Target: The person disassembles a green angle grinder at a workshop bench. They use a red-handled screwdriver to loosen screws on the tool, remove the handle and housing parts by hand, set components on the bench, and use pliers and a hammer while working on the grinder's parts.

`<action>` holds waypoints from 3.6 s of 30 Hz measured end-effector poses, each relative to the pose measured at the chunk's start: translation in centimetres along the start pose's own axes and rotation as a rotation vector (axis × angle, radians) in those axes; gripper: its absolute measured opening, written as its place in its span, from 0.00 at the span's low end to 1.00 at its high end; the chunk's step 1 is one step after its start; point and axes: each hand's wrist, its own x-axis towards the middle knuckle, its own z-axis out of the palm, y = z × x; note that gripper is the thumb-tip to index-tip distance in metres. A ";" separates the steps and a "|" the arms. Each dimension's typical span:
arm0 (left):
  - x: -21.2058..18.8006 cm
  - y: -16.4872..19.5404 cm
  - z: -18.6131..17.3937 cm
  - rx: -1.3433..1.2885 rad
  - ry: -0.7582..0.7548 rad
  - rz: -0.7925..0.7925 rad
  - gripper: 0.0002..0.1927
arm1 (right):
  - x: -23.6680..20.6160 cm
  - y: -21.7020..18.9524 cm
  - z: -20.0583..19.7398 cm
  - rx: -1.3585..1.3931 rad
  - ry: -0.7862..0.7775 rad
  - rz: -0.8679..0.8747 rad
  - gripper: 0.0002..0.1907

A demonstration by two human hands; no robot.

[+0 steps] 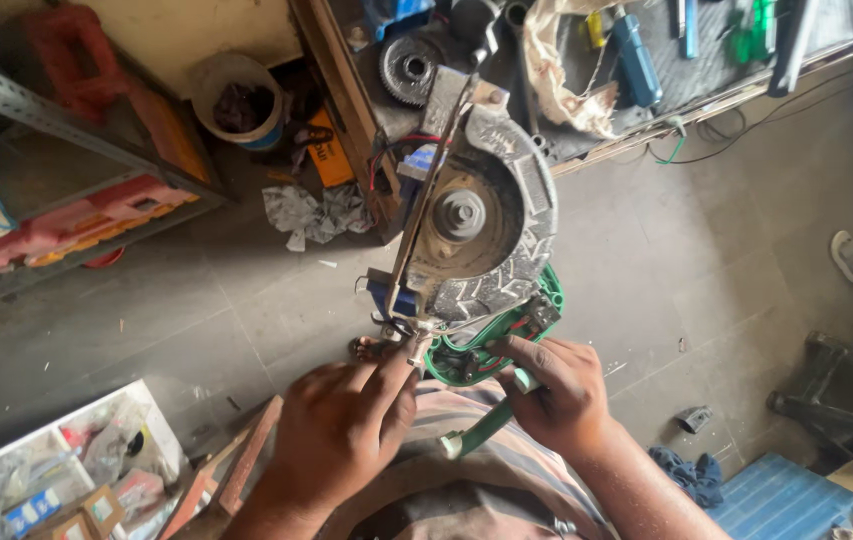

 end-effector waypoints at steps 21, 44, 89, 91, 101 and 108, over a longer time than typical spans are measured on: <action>4.0 -1.9 -1.8 -0.061 -0.152 0.135 0.13 | 0.2 0.7 0.7 -0.004 0.074 -0.092 0.19; 4.3 3.4 -0.9 -0.053 0.072 -0.206 0.14 | 1.5 5.3 0.9 -0.017 0.039 -0.431 0.24; 0.9 8.4 5.5 -1.191 0.130 -0.852 0.45 | 5.7 5.2 -10.2 0.948 -0.368 0.638 0.24; 0.6 8.1 5.7 -1.298 0.167 -0.807 0.44 | 5.6 6.1 -11.0 0.947 -0.429 0.620 0.24; 1.2 9.4 7.5 -1.420 0.211 -0.715 0.30 | 7.0 8.7 -9.3 0.928 -0.212 0.654 0.17; -0.5 7.5 7.3 -1.112 0.233 -0.631 0.29 | 8.3 6.4 -7.8 0.893 -0.207 0.681 0.15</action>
